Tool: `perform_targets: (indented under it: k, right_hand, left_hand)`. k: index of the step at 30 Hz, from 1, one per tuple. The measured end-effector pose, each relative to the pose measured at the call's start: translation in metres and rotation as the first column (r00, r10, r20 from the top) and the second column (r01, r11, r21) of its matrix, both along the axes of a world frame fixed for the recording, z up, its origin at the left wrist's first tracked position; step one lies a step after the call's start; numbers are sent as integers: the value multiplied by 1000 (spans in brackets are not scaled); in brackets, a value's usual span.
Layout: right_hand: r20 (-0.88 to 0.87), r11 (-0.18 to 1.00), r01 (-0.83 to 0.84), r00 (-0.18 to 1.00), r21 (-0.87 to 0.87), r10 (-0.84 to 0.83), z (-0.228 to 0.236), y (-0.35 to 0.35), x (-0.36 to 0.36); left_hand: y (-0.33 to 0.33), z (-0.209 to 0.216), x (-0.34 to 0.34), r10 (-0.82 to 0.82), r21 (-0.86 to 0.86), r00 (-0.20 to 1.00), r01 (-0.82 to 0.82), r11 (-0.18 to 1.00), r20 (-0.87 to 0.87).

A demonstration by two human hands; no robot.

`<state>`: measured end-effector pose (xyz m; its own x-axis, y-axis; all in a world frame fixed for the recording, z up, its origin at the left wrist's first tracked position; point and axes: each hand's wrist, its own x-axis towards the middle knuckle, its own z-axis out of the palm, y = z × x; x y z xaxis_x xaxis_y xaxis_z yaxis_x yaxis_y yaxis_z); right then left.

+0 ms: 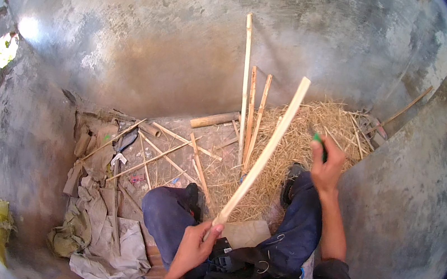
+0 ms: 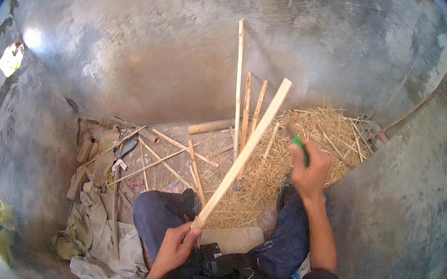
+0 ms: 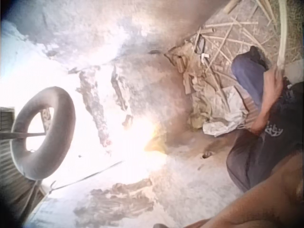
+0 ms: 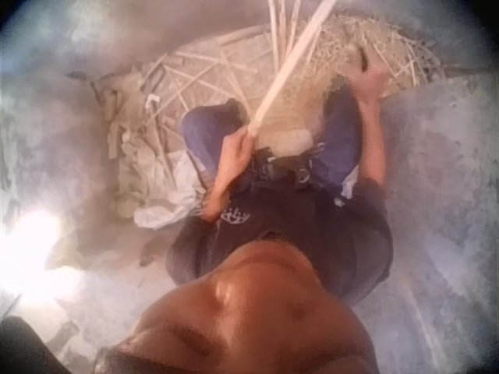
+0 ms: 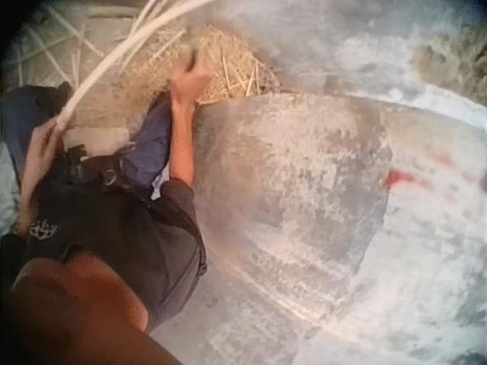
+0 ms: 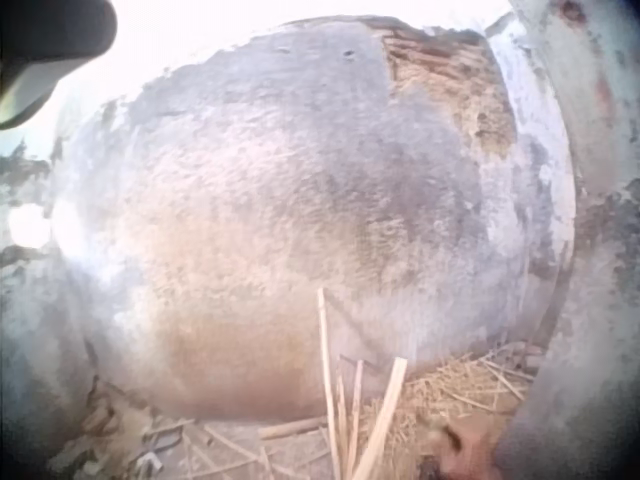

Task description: The person uses a utility knife to shave and shape a thin wooden stick by hand while sitting on the floor.

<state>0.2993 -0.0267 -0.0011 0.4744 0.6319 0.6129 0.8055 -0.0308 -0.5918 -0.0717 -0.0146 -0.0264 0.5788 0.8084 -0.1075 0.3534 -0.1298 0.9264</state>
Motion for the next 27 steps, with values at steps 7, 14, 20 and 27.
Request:
perform_targets:
  k: [7, 14, 20, 27]
  right_hand:
    - [103, 870, -492, 864, -37, 493, -24, -16, -112]
    - [103, 865, -497, 859, -64, 502, -20, -21, -126]
    - [199, 893, -449, 872, -39, 448, -24, -15, -123]
    - [261, 896, -438, 859, -69, 440, -18, -13, -120]
  left_hand:
    - [17, 21, 22, 61, 164, 998, -64, 984, 23]
    - [15, 25, 36, 57, 234, 998, -64, 970, 34]
    - [15, 21, 40, 76, 230, 995, -88, 969, 63]
    - [14, 22, 35, 89, 215, 996, -93, 972, 29]
